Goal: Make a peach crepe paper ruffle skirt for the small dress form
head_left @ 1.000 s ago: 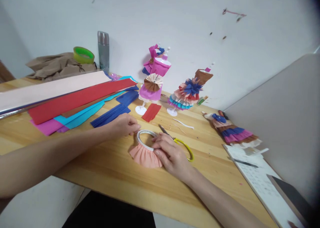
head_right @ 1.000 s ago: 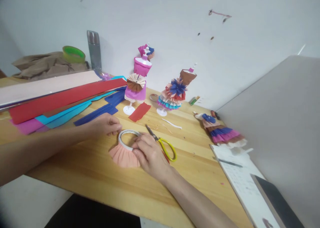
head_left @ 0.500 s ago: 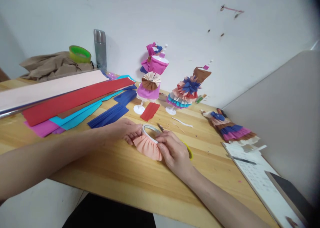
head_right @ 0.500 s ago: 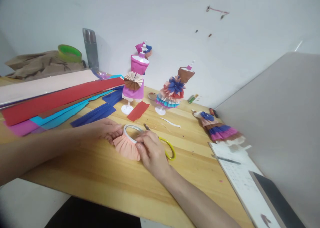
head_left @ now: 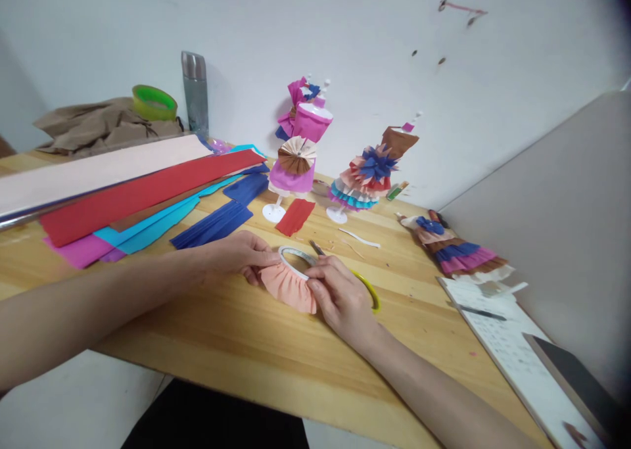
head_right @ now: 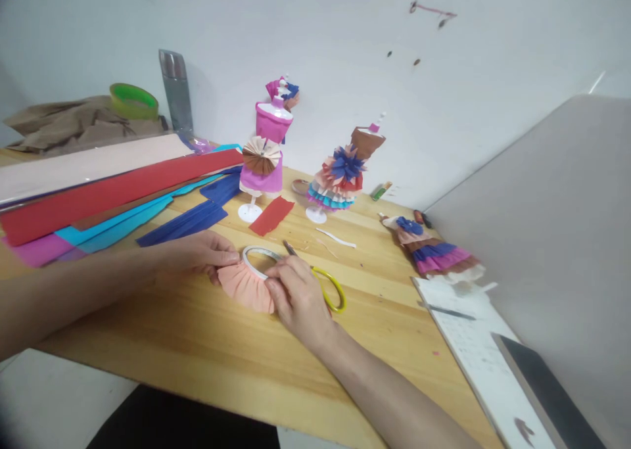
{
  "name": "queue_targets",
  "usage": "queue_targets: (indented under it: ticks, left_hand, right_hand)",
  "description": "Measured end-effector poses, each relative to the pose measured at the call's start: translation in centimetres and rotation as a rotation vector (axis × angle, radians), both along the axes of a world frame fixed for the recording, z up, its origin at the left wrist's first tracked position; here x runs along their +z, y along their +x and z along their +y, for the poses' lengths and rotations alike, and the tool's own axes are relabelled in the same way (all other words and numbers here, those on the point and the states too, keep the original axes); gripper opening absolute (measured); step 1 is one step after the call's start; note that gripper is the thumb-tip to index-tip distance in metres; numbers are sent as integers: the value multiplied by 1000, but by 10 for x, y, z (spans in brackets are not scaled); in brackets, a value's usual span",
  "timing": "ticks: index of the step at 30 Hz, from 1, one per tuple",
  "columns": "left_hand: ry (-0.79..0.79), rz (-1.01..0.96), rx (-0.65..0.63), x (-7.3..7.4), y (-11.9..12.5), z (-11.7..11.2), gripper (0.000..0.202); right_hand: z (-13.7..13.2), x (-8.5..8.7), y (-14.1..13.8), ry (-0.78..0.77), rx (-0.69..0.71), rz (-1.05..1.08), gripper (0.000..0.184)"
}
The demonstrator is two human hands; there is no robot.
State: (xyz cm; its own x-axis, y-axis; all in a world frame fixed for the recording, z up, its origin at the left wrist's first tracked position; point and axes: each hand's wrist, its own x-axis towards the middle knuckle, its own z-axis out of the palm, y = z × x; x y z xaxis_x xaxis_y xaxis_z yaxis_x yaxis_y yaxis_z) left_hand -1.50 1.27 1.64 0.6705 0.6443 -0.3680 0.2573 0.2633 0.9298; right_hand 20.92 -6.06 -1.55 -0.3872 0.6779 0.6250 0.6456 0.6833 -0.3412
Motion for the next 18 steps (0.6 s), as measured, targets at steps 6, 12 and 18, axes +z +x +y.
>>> queue_targets:
  ticks: [6,12,18]
  left_hand:
    - [75,79,-69,2,-1,0,41]
    - [-37,7,50,-6,0,1,38]
    - [-61,43,75,1,0,-1,45]
  right_hand:
    - [-1,3,-1,-15,15,-14,11]
    - [-1,2,-2,-12,32,-18,10]
    - [-1,2,-2,4,28,-41,11]
